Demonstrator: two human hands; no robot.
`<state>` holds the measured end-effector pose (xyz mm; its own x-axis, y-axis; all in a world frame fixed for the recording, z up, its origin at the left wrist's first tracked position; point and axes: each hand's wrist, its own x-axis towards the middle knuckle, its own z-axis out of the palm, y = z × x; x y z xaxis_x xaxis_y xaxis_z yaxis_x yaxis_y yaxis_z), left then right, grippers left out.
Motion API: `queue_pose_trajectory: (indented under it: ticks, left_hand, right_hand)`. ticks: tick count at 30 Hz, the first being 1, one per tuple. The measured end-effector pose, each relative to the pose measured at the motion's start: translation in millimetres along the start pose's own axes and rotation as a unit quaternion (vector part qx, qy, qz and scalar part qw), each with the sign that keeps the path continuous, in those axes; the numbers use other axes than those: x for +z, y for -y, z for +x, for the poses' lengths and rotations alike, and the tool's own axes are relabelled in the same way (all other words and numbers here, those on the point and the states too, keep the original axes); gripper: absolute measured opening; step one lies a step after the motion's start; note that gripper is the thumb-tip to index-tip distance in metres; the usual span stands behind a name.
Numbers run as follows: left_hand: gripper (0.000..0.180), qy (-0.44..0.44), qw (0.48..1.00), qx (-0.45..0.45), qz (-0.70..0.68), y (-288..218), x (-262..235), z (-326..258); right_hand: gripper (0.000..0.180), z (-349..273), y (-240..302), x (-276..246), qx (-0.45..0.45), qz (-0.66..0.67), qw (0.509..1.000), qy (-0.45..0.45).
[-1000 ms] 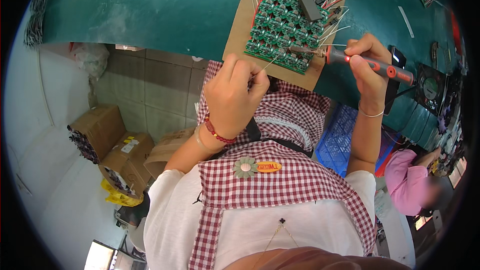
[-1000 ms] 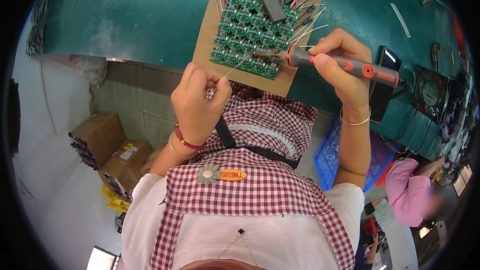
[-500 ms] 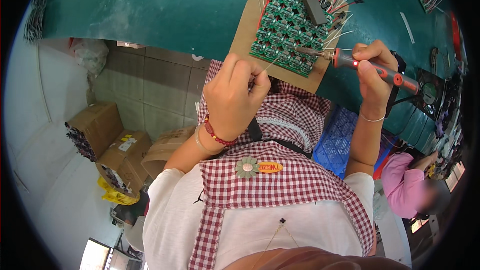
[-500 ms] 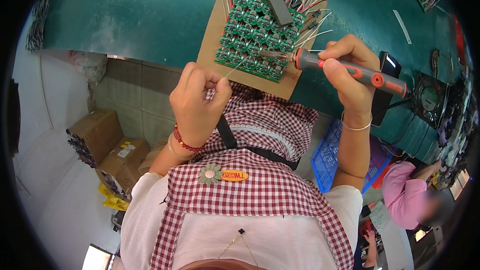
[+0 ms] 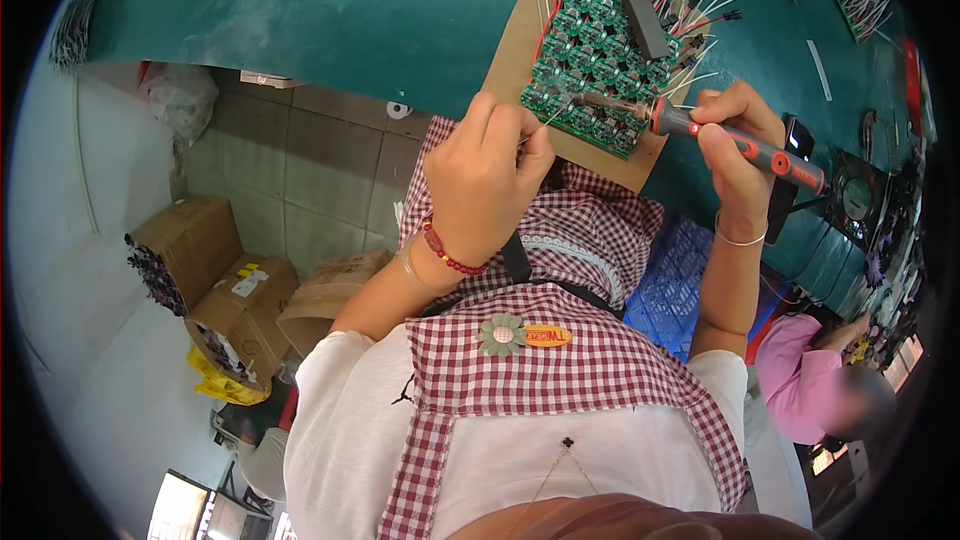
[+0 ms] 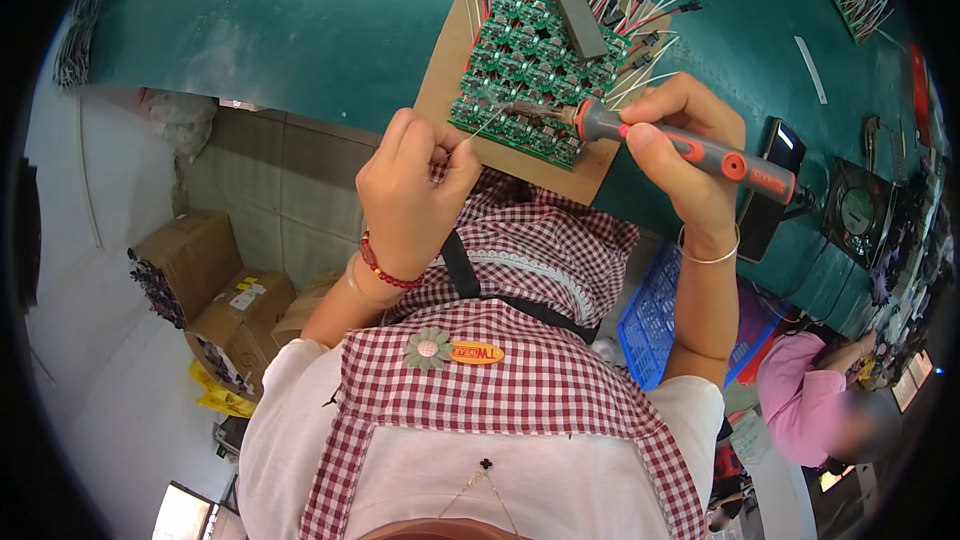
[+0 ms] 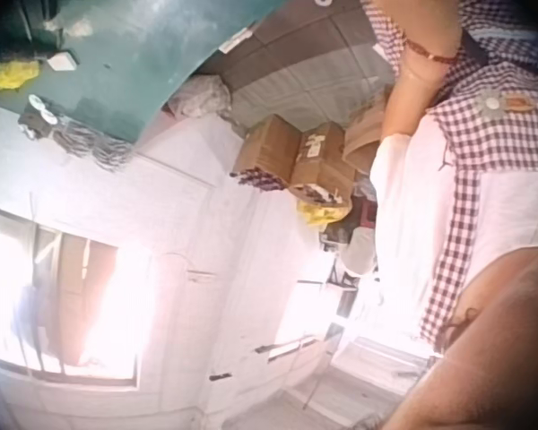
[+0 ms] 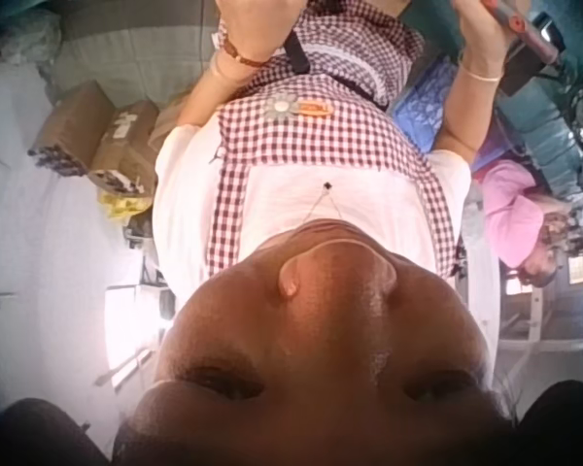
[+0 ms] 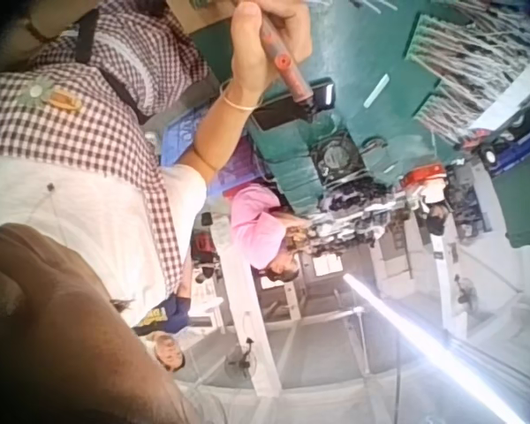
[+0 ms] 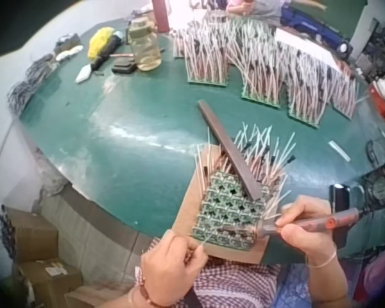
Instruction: Soldering wires and components to a circuit board at a factory assembly station.
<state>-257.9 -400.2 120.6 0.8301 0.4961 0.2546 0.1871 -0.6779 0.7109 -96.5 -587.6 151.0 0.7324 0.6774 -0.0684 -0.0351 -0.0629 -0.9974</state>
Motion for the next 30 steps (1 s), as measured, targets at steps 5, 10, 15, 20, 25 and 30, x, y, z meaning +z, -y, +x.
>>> queue_pose_trajectory:
  ticks: [5,10,15,20,25,30]
  left_hand:
    - [0.015,-0.013,1.0,-0.008,0.009,-4.7,-9.0,-0.7]
    - [0.015,-0.008,1.0,0.0,0.001,-2.9,-6.6,0.2]
    - [0.015,0.003,1.0,0.002,-0.006,0.6,3.9,2.6]
    - [0.017,-0.008,1.0,0.01,-0.007,0.8,3.0,4.0]
    - [0.017,-0.018,1.0,-0.011,0.011,3.2,-10.7,4.8]
    - [0.016,-0.02,1.0,-0.001,0.015,8.9,-6.3,5.5]
  right_hand:
    - [0.014,-0.7,-1.0,-7.4,-0.051,0.021,0.998,-0.015]
    - [0.013,0.7,0.6,-5.9,-0.041,0.009,0.999,0.0]
    - [0.013,2.8,-0.1,-1.5,-0.011,-0.004,1.0,-0.006]
    - [0.013,6.0,6.5,-2.5,0.015,-0.027,1.0,-0.001]
    - [0.014,8.4,11.4,-13.9,-0.077,0.043,0.996,-0.007]
    - [0.013,11.8,9.7,5.0,-0.046,0.014,0.999,-0.005]
